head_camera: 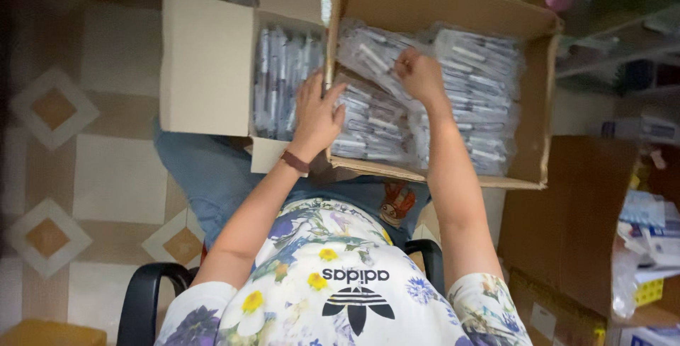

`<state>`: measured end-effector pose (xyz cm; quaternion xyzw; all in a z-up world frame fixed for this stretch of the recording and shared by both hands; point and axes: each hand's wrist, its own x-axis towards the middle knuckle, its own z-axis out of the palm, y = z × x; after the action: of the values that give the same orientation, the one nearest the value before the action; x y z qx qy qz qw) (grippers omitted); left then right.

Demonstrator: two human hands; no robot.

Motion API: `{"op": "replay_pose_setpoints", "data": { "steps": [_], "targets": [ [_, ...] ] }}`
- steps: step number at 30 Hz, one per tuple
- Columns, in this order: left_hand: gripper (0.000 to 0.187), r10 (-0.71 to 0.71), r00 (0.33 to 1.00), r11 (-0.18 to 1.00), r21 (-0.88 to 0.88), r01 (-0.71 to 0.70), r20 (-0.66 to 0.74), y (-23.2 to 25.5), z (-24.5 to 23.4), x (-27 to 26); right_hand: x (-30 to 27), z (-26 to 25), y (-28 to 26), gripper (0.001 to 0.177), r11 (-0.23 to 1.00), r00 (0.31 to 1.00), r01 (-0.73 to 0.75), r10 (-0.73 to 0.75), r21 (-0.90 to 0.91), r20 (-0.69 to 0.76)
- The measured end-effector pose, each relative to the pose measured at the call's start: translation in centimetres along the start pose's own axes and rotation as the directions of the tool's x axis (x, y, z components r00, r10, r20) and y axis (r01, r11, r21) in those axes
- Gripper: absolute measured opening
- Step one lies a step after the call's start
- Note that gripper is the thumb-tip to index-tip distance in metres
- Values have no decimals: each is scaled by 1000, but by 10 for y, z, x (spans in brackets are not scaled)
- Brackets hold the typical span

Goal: The person transfers individually wrapped items from a large cardboard box into a smaller white box. They pick up the items by hand and place them into the smaller container, which is positioned on their lap.

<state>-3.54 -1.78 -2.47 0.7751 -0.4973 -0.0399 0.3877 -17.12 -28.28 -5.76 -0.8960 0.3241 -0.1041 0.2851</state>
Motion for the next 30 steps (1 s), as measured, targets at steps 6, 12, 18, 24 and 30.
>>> {"op": "replay_pose_setpoints", "data": {
  "steps": [6, 12, 18, 24, 30],
  "targets": [
    [43, -19, 1000, 1000, -11, 19, -5, 0, 0, -1, 5, 26, 26, 11, 996, 997, 10, -3, -83, 78],
    [44, 3, 1000, 1000, -15, -3, -20, 2, -3, -2, 1, 23, 5, 29, 998, 994, -58, 60, -25, 87],
    [42, 29, 999, 1000, 3, -29, -15, -1, -1, -3, -6, -5, -41, 57, 992, 955, -89, 112, -92, 274],
    [40, 11, 1000, 1000, -2, -11, -17, -2, 1, -3, -3, 19, -4, 38, 979, 952, 98, -40, -180, 302],
    [41, 24, 999, 1000, 14, -24, -48, 1, -3, -2, 0, 9, 10, 29, 959, 966, 205, -167, -196, 196]
  ]
}}
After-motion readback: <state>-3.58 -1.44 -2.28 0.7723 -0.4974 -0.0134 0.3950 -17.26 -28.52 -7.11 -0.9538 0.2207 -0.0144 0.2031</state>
